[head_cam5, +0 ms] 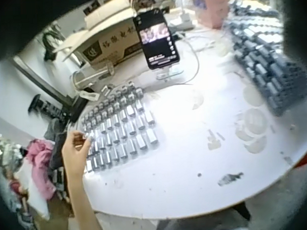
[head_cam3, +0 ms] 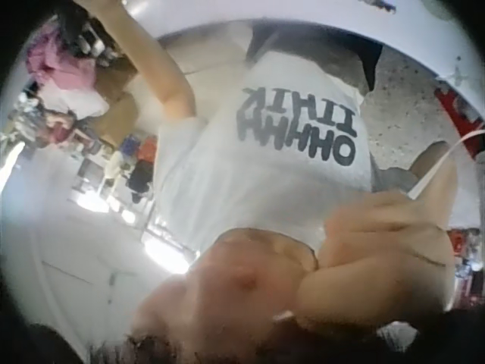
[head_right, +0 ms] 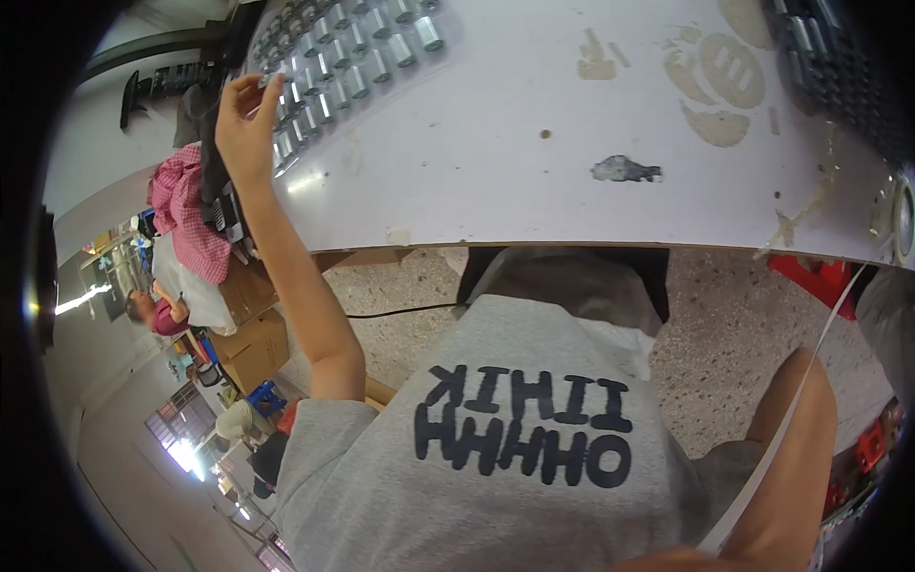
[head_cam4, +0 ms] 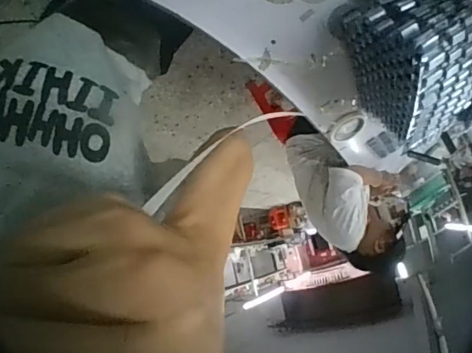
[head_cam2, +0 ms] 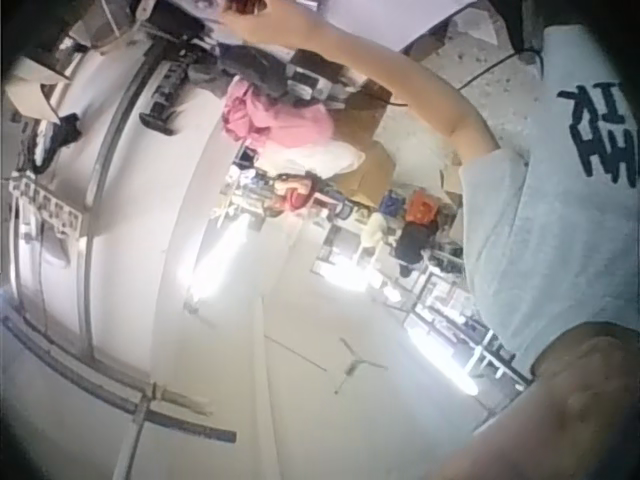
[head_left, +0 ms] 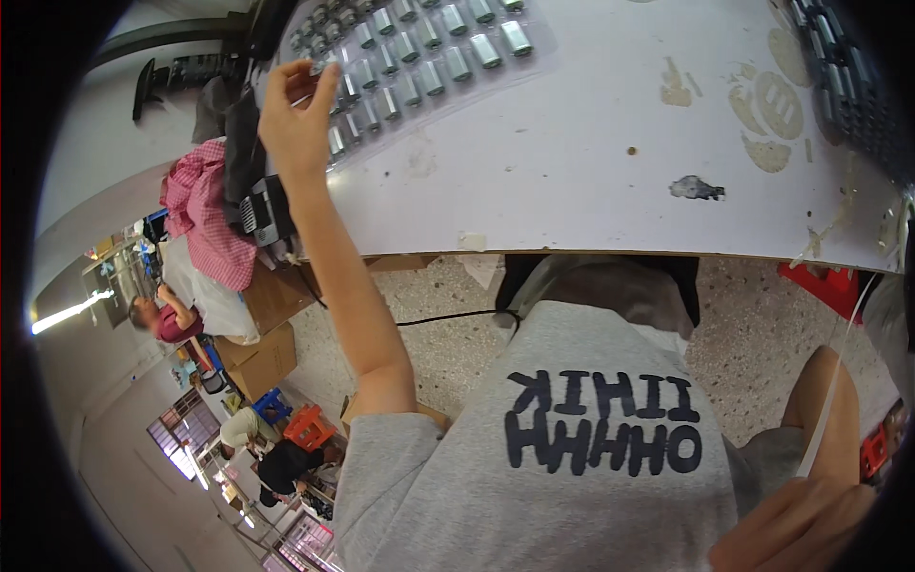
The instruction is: The person repeatedly picks up small cylindrical metal components from a table, wraps each one with a strip of white tape, and places the wrapped component back on the table. The process is repeated for multiple components throughout the clip.
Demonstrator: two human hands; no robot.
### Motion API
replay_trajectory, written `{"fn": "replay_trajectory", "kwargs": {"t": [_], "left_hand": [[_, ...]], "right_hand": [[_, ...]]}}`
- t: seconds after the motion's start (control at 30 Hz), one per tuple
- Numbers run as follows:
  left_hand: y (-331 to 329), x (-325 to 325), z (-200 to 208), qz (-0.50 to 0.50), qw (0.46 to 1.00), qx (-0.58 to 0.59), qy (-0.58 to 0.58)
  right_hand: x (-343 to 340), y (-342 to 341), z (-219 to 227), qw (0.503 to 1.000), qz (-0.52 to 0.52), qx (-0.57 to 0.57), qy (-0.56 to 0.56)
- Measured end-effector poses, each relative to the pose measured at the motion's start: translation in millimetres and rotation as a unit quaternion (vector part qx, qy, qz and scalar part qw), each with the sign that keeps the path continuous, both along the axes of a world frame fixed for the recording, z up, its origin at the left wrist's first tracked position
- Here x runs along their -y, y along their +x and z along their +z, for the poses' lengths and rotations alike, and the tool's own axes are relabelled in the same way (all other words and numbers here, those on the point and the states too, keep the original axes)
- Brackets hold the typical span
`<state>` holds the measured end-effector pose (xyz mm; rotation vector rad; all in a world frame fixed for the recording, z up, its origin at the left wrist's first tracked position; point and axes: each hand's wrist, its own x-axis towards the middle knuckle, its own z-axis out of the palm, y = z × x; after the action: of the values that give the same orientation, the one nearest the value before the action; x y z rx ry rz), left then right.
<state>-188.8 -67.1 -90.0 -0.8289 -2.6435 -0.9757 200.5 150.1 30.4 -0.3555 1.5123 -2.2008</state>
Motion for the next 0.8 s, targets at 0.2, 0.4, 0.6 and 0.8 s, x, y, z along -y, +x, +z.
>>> {"fn": "replay_trajectory", "kwargs": {"t": [0.2, 0.4, 0.6, 0.8], "left_hand": [[3.5, -5.3, 5.5, -0.030, 1.000, 0.004, 0.004], [-11.6, -8.1, -0.2, -0.057, 0.998, 0.019, -0.014], [-19.1, -8.7, -1.1, -0.061, 0.997, 0.044, 0.010], [-9.0, -17.9, -0.2, -0.074, 0.980, -0.110, -0.149]], "right_hand": [[-10.4, -11.8, 3.7, 0.996, -0.064, 0.056, -0.027], [24.3, -51.4, -11.8, 0.943, -0.283, 0.122, -0.130], [24.6, -48.2, -33.3, 0.918, -0.347, 0.063, -0.179], [22.8, -48.4, -37.4, 0.919, -0.352, 0.037, -0.172]]}}
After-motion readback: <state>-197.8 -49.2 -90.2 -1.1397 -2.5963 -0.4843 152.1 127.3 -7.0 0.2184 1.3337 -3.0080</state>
